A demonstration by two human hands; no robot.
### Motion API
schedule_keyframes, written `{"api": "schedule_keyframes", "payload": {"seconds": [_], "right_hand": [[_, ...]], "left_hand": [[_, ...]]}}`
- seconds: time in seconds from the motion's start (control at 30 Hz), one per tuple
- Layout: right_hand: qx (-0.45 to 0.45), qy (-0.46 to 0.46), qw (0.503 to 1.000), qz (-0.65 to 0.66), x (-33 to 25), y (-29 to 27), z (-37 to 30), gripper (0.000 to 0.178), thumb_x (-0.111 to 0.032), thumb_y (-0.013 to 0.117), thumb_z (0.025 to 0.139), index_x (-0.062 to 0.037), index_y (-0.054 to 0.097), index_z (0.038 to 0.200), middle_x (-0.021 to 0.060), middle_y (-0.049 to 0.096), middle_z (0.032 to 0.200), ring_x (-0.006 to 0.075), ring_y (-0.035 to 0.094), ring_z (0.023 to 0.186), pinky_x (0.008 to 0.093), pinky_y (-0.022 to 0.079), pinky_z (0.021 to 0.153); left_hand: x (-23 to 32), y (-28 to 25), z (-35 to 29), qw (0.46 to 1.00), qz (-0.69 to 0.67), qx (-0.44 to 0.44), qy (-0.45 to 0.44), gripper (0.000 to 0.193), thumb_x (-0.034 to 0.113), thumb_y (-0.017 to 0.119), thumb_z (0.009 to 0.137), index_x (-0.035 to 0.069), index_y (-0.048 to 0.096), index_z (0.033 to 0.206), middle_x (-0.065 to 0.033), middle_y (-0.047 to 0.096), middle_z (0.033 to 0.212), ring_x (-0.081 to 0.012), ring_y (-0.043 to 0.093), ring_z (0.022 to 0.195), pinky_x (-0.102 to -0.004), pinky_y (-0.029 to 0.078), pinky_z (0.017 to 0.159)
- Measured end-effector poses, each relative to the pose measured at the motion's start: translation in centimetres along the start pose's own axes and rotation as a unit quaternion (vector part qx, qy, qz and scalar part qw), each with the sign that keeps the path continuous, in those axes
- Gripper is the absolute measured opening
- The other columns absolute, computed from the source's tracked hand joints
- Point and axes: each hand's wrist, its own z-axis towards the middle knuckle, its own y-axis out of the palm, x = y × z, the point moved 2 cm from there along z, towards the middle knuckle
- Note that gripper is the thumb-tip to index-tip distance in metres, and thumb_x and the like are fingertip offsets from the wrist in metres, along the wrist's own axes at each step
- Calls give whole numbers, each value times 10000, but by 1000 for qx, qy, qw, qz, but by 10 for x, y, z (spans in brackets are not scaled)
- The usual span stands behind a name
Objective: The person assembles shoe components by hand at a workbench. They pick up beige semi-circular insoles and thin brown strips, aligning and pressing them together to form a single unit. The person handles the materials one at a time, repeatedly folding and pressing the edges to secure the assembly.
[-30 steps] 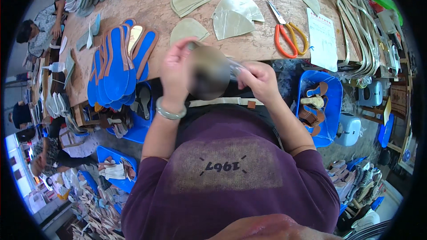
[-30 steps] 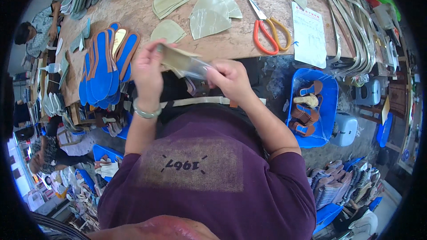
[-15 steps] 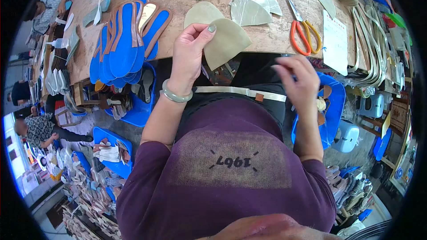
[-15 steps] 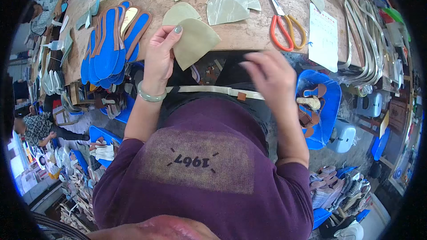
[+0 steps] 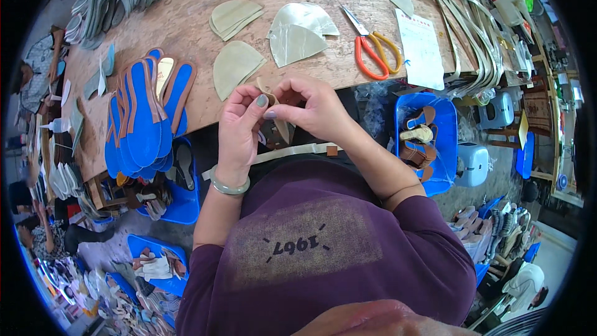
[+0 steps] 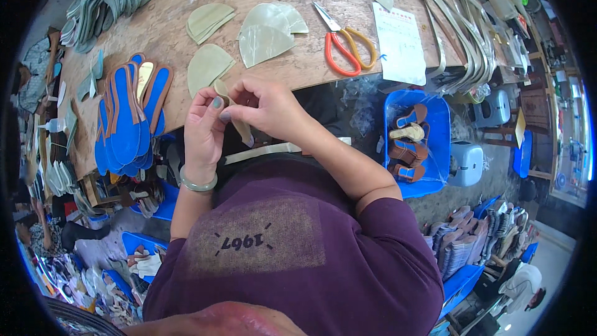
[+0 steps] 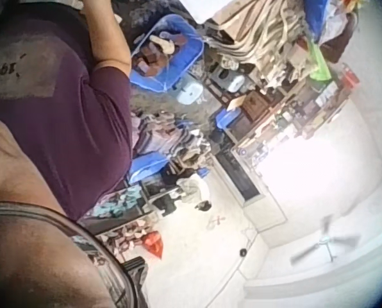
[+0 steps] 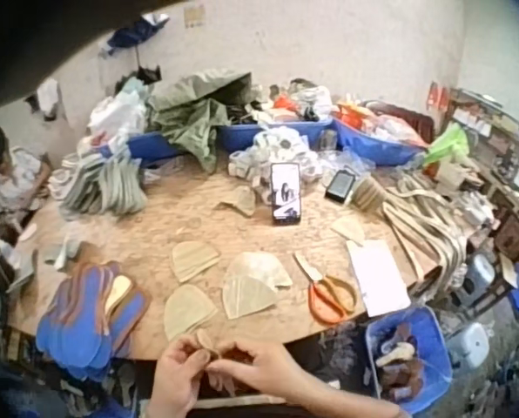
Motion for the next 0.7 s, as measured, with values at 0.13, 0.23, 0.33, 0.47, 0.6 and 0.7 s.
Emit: {"api": "schedule_keyframes", "payload": {"seconds": [0.13,0.23,0.33,0.47,0.6,0.7], "right_hand": [[-28,-43,998,26,6,-12,-1,198,-60,672,837,-22,699,1029,35,643,882,94,590,797,230,469,702],[-37,-5,999,37,11,-20,-4,190,-49,660,840,-16,700,1023,41,647,893,104,594,821,240,471,722],[-22,62,997,28,7,-26,-4,189,-49,669,834,1,699,1014,29,657,815,84,593,731,224,483,677],[-18,94,988,120,13,-22,-2,153,-60,685,833,15,696,966,30,664,773,75,600,678,215,496,632],[3,106,977,184,13,-16,2,101,-52,692,822,21,693,892,57,672,776,101,619,676,226,509,642],[-7,88,979,183,16,-13,5,156,-88,616,908,37,667,987,61,679,836,117,655,752,237,527,689]], "left_hand": [[1,-1,4,996,74,-14,44,155,65,647,895,51,522,985,-12,574,919,-71,557,823,-211,462,746],[-1,1,6,990,121,-20,63,157,60,646,894,54,520,988,-7,559,922,-71,545,843,-215,454,759],[-5,4,6,986,154,-23,61,172,73,653,895,40,533,1012,-5,562,942,-67,551,866,-219,463,767],[-4,9,7,985,165,-18,52,173,100,638,910,19,592,1056,-29,614,955,-80,581,858,-219,474,762],[1,11,6,985,167,5,36,192,124,613,929,1,635,1073,-41,645,933,-91,601,830,-217,482,750],[-3,4,8,982,181,14,57,194,104,580,943,-15,648,1079,-39,633,968,-95,604,866,-217,486,773]]}}
